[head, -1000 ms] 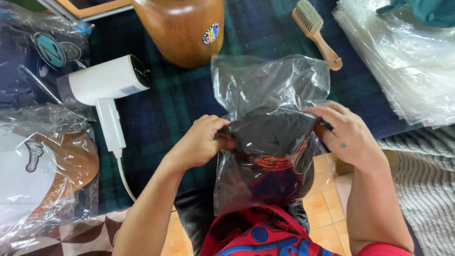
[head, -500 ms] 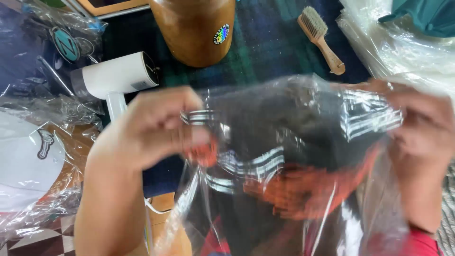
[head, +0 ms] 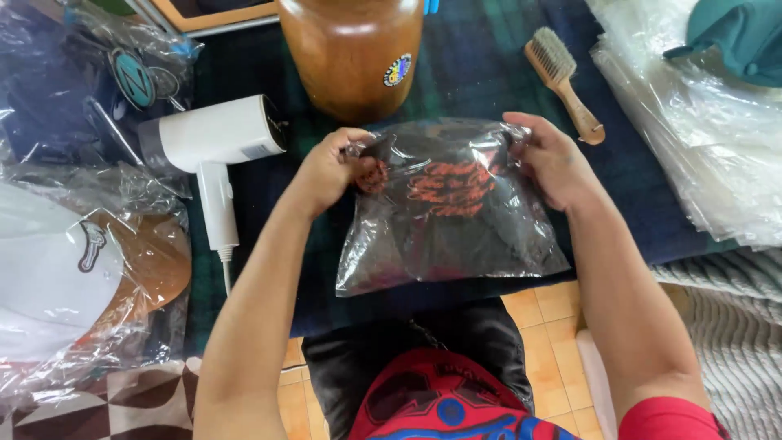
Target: The person puts a hat into a plastic bag, seals the bag, and then uses a brush on another hat.
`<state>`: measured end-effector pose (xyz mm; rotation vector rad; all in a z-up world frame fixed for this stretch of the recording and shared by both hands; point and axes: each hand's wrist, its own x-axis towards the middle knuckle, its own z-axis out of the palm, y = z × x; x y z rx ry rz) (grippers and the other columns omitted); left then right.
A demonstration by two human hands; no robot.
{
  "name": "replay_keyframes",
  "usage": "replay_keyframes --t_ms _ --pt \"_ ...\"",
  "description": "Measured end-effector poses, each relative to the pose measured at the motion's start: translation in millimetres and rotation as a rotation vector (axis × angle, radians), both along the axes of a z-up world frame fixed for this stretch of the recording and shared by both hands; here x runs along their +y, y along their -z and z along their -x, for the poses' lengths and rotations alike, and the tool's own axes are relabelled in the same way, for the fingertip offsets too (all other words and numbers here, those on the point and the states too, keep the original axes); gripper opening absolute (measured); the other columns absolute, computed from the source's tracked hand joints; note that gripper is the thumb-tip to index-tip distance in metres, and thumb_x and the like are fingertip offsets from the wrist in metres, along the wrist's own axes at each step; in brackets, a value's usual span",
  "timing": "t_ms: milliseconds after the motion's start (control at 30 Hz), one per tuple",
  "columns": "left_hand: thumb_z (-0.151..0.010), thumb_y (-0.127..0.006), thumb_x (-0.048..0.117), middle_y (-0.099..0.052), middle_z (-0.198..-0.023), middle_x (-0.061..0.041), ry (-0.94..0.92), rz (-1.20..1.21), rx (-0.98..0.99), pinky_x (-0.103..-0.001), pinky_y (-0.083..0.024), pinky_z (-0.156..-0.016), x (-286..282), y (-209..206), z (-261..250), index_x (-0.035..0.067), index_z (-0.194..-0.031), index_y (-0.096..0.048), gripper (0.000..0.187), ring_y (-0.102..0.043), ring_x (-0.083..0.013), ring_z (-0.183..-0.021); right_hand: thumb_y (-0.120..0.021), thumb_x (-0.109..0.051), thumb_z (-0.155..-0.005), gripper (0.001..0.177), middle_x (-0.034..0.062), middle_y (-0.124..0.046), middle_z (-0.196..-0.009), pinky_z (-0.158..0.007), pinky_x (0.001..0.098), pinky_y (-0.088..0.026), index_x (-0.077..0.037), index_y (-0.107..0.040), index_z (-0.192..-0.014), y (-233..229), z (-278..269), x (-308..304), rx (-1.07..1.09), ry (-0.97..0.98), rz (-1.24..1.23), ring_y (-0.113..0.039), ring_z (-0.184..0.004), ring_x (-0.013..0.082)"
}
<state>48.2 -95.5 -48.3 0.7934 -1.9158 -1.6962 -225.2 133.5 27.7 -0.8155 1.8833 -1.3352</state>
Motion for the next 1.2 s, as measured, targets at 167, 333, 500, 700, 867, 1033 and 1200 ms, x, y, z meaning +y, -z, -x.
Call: replay_keyframes --t_ms 167,333,500,700,867,1033,1200 --pt "-0.099 -0.073 0.026 -0.049 -0.142 -0.017 -0.153 0.508 -0.16 -0.049 -0.057 -0.097 51 -66 -30 0.021 -0.15 -0.05 0.056 -0.062 -0.0395 -0.123 -0.064 -0.004 -0.103 0.048 0.0177 -0.056 -0.129 -0.094 0.0373 -0.054 -0.015 -0.057 -0.149 12 7 27 0.365 -0.041 0.216 -0.059 -0.112 0.0262" --pt "-0.099 -0.071 0.049 -0.055 -0.146 -0.021 -0.29 1.028 -0.107 -0.05 -0.045 -0.115 124 -117 -25 0.009 -0.151 -0.051 0.068 -0.051 -0.0436 -0.139 -0.063 -0.019 -0.108 0.051 0.0202 -0.042 -0.154 -0.113 0.04 -0.045 0.0 -0.05 -0.153 -45 -45 51 0.69 -0.12 0.438 -0.047 -0.14 0.0301" --pt "-0.083 -0.067 0.076 -0.025 -0.164 -0.032 -0.187 0.982 -0.326 -0.064 -0.028 -0.12 155 -75 -16 0.005 -0.165 -0.023 0.117 -0.024 -0.0544 -0.152 -0.078 -0.052 -0.088 0.097 0.0362 -0.035 -0.156 -0.118 0.0562 -0.035 0.007 -0.041 -0.156 -8 -72 46 1.145 -0.118 0.372 -0.036 -0.144 0.0529" --pt "-0.071 -0.065 0.087 -0.014 -0.171 -0.024 -0.16 0.92 -0.434 -0.056 -0.021 -0.126 149 -33 -29 0.004 -0.165 -0.018 0.135 -0.017 -0.0432 -0.158 -0.074 -0.064 -0.086 0.108 0.0341 -0.03 -0.161 -0.116 0.0601 -0.035 0.001 -0.033 -0.162 35 -103 51 1.149 -0.026 0.247 -0.03 -0.148 0.0562" --pt "-0.073 -0.06 0.089 -0.012 -0.172 -0.022 -0.133 0.914 -0.501 -0.056 -0.018 -0.128 146 -32 -29 0.005 -0.165 -0.017 0.132 -0.013 -0.0408 -0.159 -0.071 -0.064 -0.087 0.109 0.0338 -0.026 -0.164 -0.117 0.0597 -0.03 0.0 -0.027 -0.163 41 -104 46 1.136 -0.051 0.193 -0.027 -0.15 0.0541" --pt "-0.077 -0.055 0.09 -0.009 -0.172 -0.022 -0.125 0.893 -0.507 -0.057 -0.013 -0.128 148 -31 -26 0.005 -0.166 -0.014 0.13 -0.01 -0.0399 -0.159 -0.067 -0.065 -0.09 0.109 0.032 -0.02 -0.167 -0.118 0.0591 -0.028 -0.003 -0.019 -0.166 35 -99 47 1.092 -0.096 0.127 -0.026 -0.152 0.0522" --pt "-0.071 -0.065 0.088 -0.016 -0.171 -0.023 -0.213 0.946 -0.387 -0.057 -0.015 -0.127 163 -56 -23 0.007 -0.166 -0.018 0.133 -0.015 -0.043 -0.159 -0.049 -0.055 -0.104 0.085 0.0278 -0.02 -0.169 -0.115 0.0564 -0.031 -0.007 -0.018 -0.167 8 -87 52 0.897 -0.151 0.118 -0.027 -0.152 0.0479"
